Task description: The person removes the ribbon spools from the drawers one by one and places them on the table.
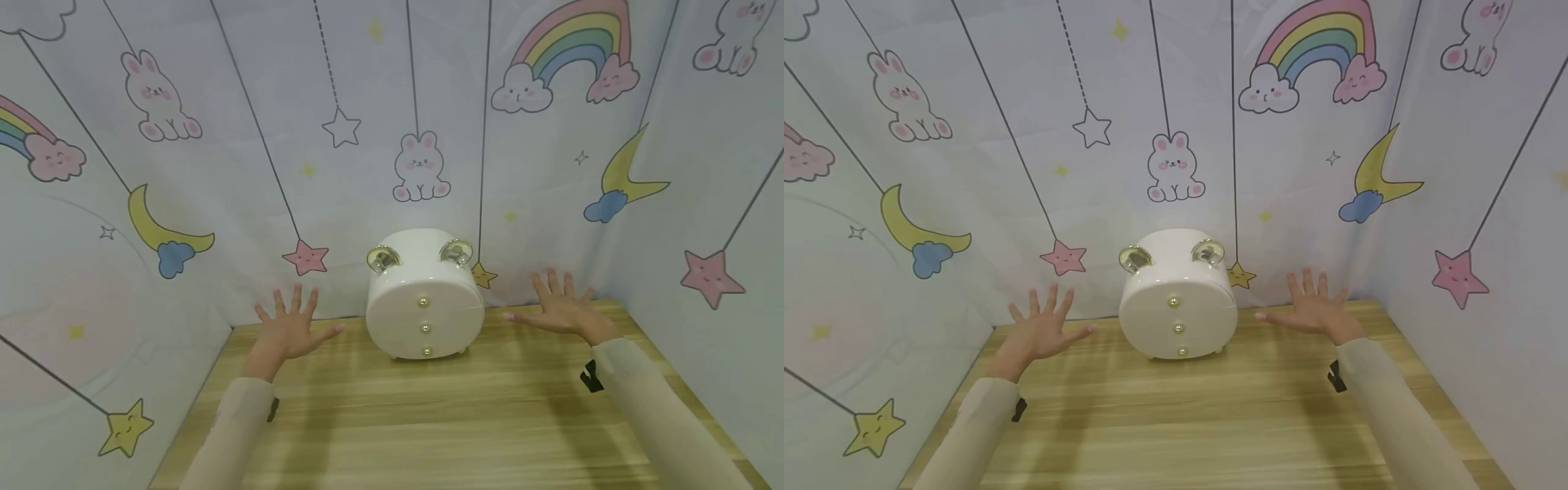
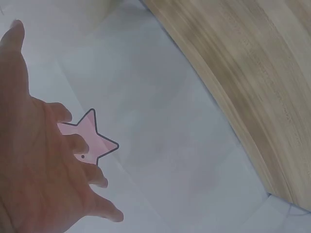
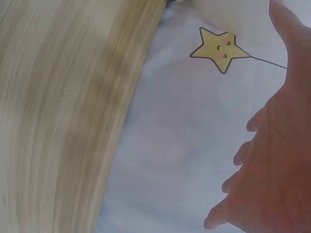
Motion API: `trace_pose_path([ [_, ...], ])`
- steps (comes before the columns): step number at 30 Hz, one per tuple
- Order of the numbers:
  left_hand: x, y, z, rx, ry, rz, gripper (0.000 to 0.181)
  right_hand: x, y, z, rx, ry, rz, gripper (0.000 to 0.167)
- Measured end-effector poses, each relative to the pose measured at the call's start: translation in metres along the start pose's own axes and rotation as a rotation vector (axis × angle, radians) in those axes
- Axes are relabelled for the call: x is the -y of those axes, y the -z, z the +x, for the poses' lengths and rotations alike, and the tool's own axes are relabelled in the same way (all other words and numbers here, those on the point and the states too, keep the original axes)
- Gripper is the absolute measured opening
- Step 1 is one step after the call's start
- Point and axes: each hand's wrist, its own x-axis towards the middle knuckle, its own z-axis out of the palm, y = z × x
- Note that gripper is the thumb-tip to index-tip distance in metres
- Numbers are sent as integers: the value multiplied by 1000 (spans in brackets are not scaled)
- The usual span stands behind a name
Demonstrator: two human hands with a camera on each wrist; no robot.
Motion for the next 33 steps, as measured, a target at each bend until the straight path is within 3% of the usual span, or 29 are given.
trace_pose_path([
  [14,-11,9,-3,-32,-53,-2,117,4,-2,0,-30,24,23,127],
  [27,-31,20,-8,-139,-140,-24,104,24,4,-6,-66,95,22,124],
  [33,-45,22,-12,-214,-214,-41,99,33,8,-6,-101,146,30,123],
])
